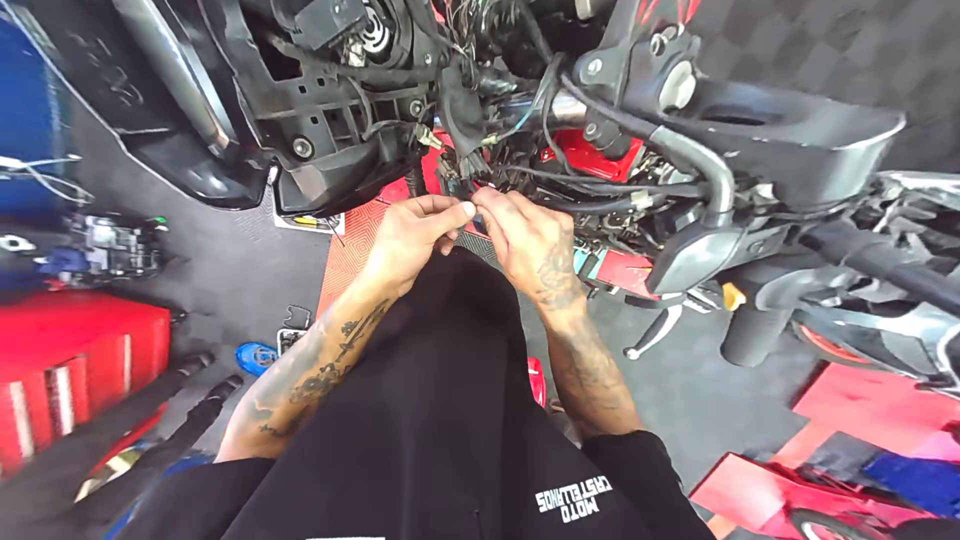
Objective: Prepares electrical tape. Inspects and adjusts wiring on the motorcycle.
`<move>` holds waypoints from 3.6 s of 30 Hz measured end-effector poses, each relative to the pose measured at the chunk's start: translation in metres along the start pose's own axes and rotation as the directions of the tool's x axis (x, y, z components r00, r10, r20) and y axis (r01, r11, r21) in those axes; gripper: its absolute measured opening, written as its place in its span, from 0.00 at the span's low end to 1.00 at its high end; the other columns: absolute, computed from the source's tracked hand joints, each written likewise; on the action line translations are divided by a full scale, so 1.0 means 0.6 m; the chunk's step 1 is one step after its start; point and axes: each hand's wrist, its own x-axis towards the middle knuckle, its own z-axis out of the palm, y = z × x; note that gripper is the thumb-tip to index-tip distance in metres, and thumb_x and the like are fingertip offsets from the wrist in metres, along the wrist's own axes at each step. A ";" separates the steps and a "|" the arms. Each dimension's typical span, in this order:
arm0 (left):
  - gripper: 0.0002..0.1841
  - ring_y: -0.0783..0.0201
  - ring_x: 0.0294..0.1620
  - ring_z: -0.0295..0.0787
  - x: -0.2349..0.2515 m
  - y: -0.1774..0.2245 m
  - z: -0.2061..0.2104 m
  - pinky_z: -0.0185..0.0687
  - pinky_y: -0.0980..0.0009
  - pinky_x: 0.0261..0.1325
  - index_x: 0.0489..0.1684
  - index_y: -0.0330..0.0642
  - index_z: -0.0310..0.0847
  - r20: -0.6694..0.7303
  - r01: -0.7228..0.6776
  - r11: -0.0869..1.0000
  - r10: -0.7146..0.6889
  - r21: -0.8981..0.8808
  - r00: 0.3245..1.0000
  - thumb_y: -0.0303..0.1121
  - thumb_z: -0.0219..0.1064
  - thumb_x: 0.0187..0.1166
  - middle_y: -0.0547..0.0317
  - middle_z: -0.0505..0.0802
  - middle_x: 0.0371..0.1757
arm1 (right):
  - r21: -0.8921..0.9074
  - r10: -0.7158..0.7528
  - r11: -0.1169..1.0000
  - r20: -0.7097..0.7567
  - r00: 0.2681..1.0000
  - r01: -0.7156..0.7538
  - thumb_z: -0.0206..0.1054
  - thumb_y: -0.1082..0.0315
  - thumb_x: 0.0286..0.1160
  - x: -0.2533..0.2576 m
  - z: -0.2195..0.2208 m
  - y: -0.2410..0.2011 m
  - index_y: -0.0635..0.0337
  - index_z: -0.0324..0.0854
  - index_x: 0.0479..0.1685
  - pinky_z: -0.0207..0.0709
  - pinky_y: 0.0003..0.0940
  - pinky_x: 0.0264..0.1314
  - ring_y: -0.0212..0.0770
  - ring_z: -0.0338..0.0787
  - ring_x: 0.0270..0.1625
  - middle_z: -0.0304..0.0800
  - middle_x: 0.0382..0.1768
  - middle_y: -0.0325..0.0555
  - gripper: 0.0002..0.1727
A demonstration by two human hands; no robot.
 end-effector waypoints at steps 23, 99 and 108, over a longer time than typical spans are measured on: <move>0.06 0.74 0.40 0.90 -0.004 -0.007 0.012 0.89 0.76 0.41 0.47 0.46 0.92 -0.023 -0.330 0.785 0.400 0.525 0.916 0.35 0.72 0.80 0.63 0.92 0.48 | 0.654 0.416 0.728 -0.184 0.890 -0.206 0.69 0.73 0.81 -0.038 0.073 -0.025 0.70 0.79 0.58 0.94 0.35 0.36 0.38 0.94 0.34 0.92 0.37 0.49 0.13; 0.05 0.68 0.37 0.92 0.042 0.004 0.000 0.91 0.70 0.45 0.47 0.37 0.86 0.210 -0.162 0.955 0.109 0.250 0.972 0.29 0.66 0.84 0.59 0.93 0.39 | 0.811 0.504 0.388 0.212 0.837 -0.438 0.68 0.77 0.70 -0.032 0.013 -0.022 0.63 0.81 0.36 0.91 0.33 0.33 0.37 0.92 0.29 0.90 0.32 0.45 0.02; 0.05 0.71 0.32 0.88 0.029 0.016 0.011 0.89 0.73 0.40 0.44 0.40 0.86 0.179 -0.079 0.973 0.040 0.216 0.983 0.27 0.64 0.85 0.61 0.91 0.36 | 0.830 0.478 0.360 0.227 0.849 -0.425 0.68 0.80 0.66 -0.034 0.011 -0.011 0.61 0.80 0.33 0.85 0.29 0.28 0.35 0.88 0.27 0.90 0.32 0.45 0.05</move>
